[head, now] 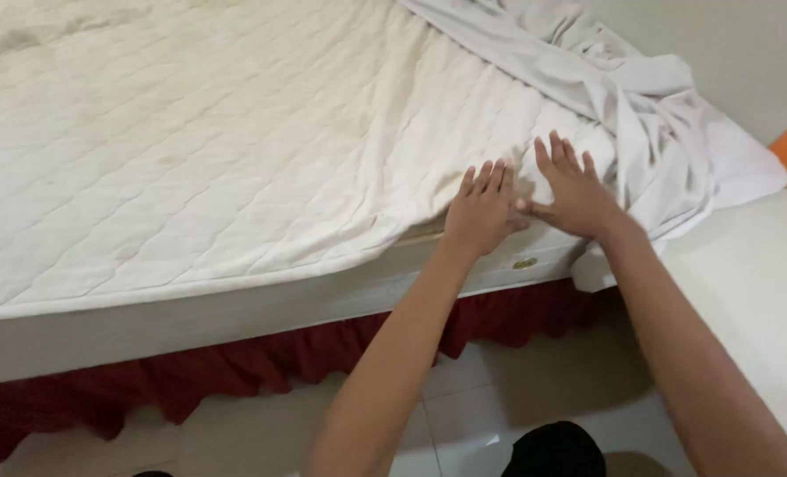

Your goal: The person spreads a white fitted sheet over a mattress, smoothing it out and tucking the edges under the mattress corners. They then pull a white flat sheet over the mattress and smooth it out.

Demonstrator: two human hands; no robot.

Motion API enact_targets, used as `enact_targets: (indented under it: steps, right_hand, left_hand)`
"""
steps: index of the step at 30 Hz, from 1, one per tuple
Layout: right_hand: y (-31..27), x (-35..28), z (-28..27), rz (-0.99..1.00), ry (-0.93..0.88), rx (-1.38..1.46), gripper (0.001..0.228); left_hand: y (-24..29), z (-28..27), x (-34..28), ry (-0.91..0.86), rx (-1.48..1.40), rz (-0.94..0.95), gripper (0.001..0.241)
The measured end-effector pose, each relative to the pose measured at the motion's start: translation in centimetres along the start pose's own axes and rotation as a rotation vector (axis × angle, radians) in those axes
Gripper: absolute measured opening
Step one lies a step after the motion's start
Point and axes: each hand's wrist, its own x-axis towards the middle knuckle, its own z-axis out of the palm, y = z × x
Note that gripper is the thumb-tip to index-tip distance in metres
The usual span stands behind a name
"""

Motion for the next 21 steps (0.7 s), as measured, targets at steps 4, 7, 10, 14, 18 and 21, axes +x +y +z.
enact_targets:
  steps: [4, 7, 10, 14, 18, 21]
  right_hand:
    - [2.3, -0.3, 2.6, 0.081, -0.018, 0.102, 0.107]
    - [3.2, 0.3, 4.1, 0.219, 0.030, 0.330, 0.100]
    - [3.9, 1.8, 6.0, 0.300, 0.029, 0.360, 0.114]
    - [4.4, 2.1, 9.0, 0.344, -0.017, 0.237, 0.090]
    - [2.8, 1.3, 8.2, 0.270, 0.084, 0.091, 0.057]
    - [4.0, 0.8, 9.1, 0.180, 0.197, 0.060, 0.047]
  left_hand:
    - [-0.2, 3.3, 1.6, -0.050, 0.087, 0.001, 0.104]
    - [-1.8, 8.4, 3.0, 0.019, 0.094, 0.032, 0.097]
    - [-2.5, 8.6, 3.4, 0.280, 0.251, -0.007, 0.083]
    - [-0.6, 4.3, 2.1, 0.005, 0.145, -0.125, 0.083]
    - [-1.9, 8.6, 2.9, 0.137, 0.212, -0.071, 0.051]
    - [-1.2, 6.9, 2.8, 0.056, 0.193, -0.020, 0.051]
